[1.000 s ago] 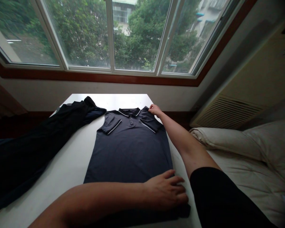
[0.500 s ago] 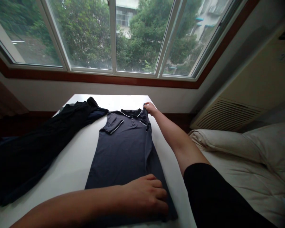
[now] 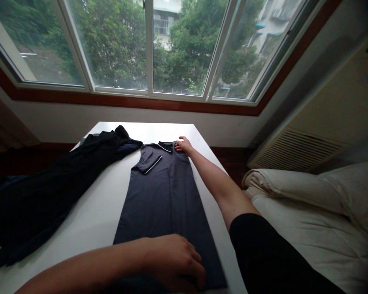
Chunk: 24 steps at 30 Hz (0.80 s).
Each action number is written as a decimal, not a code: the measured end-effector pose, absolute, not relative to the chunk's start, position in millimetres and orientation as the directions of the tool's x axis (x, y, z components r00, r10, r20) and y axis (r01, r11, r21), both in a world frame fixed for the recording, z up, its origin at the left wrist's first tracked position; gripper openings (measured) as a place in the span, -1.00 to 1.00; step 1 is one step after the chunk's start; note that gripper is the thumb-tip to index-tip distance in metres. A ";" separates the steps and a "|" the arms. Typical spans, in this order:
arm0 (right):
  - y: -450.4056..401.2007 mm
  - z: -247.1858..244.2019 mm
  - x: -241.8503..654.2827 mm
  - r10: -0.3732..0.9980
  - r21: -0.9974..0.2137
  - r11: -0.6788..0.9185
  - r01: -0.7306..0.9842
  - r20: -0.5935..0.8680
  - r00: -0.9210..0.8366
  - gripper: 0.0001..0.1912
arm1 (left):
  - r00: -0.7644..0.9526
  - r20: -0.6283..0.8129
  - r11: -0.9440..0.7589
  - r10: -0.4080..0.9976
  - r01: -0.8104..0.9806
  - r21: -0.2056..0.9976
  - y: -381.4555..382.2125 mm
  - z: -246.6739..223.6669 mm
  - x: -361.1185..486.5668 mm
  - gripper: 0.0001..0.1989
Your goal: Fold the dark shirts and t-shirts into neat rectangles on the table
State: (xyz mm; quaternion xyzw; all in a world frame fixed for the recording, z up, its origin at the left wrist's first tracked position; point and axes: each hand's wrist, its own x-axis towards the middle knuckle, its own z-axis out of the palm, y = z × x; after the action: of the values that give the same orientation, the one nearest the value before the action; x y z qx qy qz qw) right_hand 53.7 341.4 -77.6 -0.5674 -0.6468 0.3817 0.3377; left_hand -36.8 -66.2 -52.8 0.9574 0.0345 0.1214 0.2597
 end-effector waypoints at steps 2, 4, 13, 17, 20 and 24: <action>338.7 -81.1 53.7 0.991 -0.864 0.089 0.496 0.025 -0.133 -0.63 | 0.964 0.215 -0.845 0.156 0.018 0.534 -62.5 -57.5 -38.0 -0.78; 334.2 -86.4 54.5 0.985 -0.786 0.168 0.596 0.114 -0.127 -0.68 | 0.945 0.195 -0.867 0.262 0.141 0.478 -59.2 -58.9 -38.6 -0.75; 309.2 -125.7 53.6 0.869 -0.183 0.494 0.850 0.098 -0.485 -0.34 | 0.928 0.126 -0.902 0.350 0.298 0.313 -67.0 -71.2 -38.6 -0.36; 314.0 -130.5 55.8 0.889 -0.189 0.453 0.871 0.030 -0.456 -0.21 | 0.933 0.127 -0.902 0.337 0.281 0.328 -70.8 -76.2 -34.9 -0.36; 316.6 -129.7 58.9 0.890 -0.191 0.455 0.870 0.051 -0.454 -0.19 | 0.930 0.138 -0.907 0.342 0.288 0.308 -69.5 -79.5 -26.0 -0.36; 310.8 -122.3 62.0 0.863 -0.189 0.504 0.843 0.152 -0.482 -0.22 | 0.913 0.154 -0.902 0.377 0.324 0.287 -68.4 -83.5 -13.3 -0.37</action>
State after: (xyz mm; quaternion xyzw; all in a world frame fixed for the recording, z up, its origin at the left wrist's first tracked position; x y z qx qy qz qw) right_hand 62.0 310.8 -122.3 -0.4959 -0.8597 0.0441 0.1138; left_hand -13.3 -68.4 -83.5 0.9696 0.1808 0.1035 0.1285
